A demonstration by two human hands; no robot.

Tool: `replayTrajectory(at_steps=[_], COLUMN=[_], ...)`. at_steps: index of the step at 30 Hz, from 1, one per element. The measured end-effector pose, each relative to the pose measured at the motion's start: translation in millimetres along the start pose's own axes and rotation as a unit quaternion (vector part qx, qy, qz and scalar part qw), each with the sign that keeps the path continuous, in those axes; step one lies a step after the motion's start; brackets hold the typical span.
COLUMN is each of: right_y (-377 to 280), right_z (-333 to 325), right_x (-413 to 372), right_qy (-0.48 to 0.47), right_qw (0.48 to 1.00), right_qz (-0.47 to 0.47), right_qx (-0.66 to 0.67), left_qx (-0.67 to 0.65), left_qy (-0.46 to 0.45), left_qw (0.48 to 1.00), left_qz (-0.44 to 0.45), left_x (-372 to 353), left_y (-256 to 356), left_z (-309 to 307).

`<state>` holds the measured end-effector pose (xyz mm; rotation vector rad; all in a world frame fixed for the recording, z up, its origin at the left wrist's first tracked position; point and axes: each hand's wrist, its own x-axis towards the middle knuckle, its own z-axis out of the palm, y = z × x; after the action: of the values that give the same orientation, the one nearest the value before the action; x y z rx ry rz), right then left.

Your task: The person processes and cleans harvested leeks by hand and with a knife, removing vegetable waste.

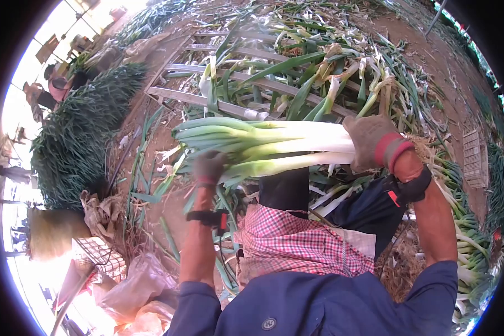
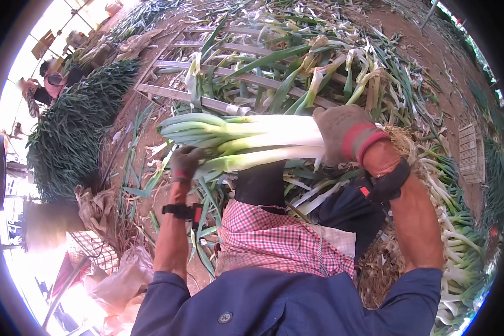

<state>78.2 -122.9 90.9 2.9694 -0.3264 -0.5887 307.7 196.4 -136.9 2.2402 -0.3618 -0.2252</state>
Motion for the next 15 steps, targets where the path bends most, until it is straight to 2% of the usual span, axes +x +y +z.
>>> replayTrajectory(at_steps=[1, 2, 3, 4, 5, 6, 7, 8, 9, 10, 11, 12, 13, 14, 15], right_y=[-1.3, -0.6, 0.1, 0.3, 0.4, 0.8, 1.9, 3.2, 4.5, 4.3, 2.2, 0.0, -2.0, -4.4, -8.0], right_z=[0.1, 1.7, 2.4, 2.5, 2.1, 1.4, 0.6, 0.4, 0.2, -0.2, -1.5, -4.1, -7.3, -10.7, -14.8], right_x=[-0.6, -1.2, -0.5, 0.7, 1.6, 1.8, 2.1, 2.6, 4.1, 5.4, 6.1, 6.5, 6.2, 8.7, 13.6], right_qy=[-0.006, -0.008, -0.008, -0.008, -0.01, -0.013, -0.015, -0.021, -0.026, -0.031, -0.027, -0.021, -0.017, -0.031, -0.043], right_qw=[1.0, 1.0, 1.0, 1.0, 1.0, 1.0, 1.0, 1.0, 1.0, 0.999, 0.999, 0.999, 1.0, 0.999, 0.999], right_qz=[0.004, 0.004, 0.004, 0.003, 0.001, 0.001, 0.002, 0.0, -0.003, -0.006, -0.013, -0.017, -0.019, -0.012, -0.002], right_qx=[0.004, 0.005, 0.007, 0.008, 0.008, 0.008, 0.007, 0.012, 0.016, 0.02, 0.019, 0.016, 0.012, -0.003, -0.016], left_qx=[-0.004, 0.035, 0.036, 0.085, 0.235, 0.309, 0.352, 0.37, 0.343, 0.274, 0.112, -0.078, -0.239, -0.341, -0.362], left_qy=[0.055, 0.124, 0.09, 0.17, 0.199, 0.225, 0.217, 0.176, 0.134, 0.107, 0.061, 0.018, -0.021, -0.086, -0.203], left_qw=[0.998, 0.992, 0.993, 0.975, 0.933, 0.896, 0.876, 0.88, 0.912, 0.949, 0.987, 0.99, 0.961, 0.93, 0.902], left_qz=[0.008, 0.008, -0.067, -0.115, -0.187, -0.224, -0.248, -0.24, -0.18, -0.11, -0.103, -0.112, -0.139, -0.111, -0.118], left_x=[2.6, 15.5, 17.0, 9.5, -0.7, -14.5, -26.8, -38.1, -41.4, -45.0, -50.9, -63.6, -77.3, -96.6, -108.0], left_y=[-16.6, -63.7, -89.7, -116.2, -143.9, -184.0, -225.0, -258.8, -293.8, -274.9, -255.9, -170.0, -72.7, 11.7, 54.5], left_z=[-23.2, -44.6, -91.0, -128.1, -169.9, -204.9, -232.1, -248.2, -255.7, -244.1, -218.5, -182.7, -145.3, -107.1, -78.4])
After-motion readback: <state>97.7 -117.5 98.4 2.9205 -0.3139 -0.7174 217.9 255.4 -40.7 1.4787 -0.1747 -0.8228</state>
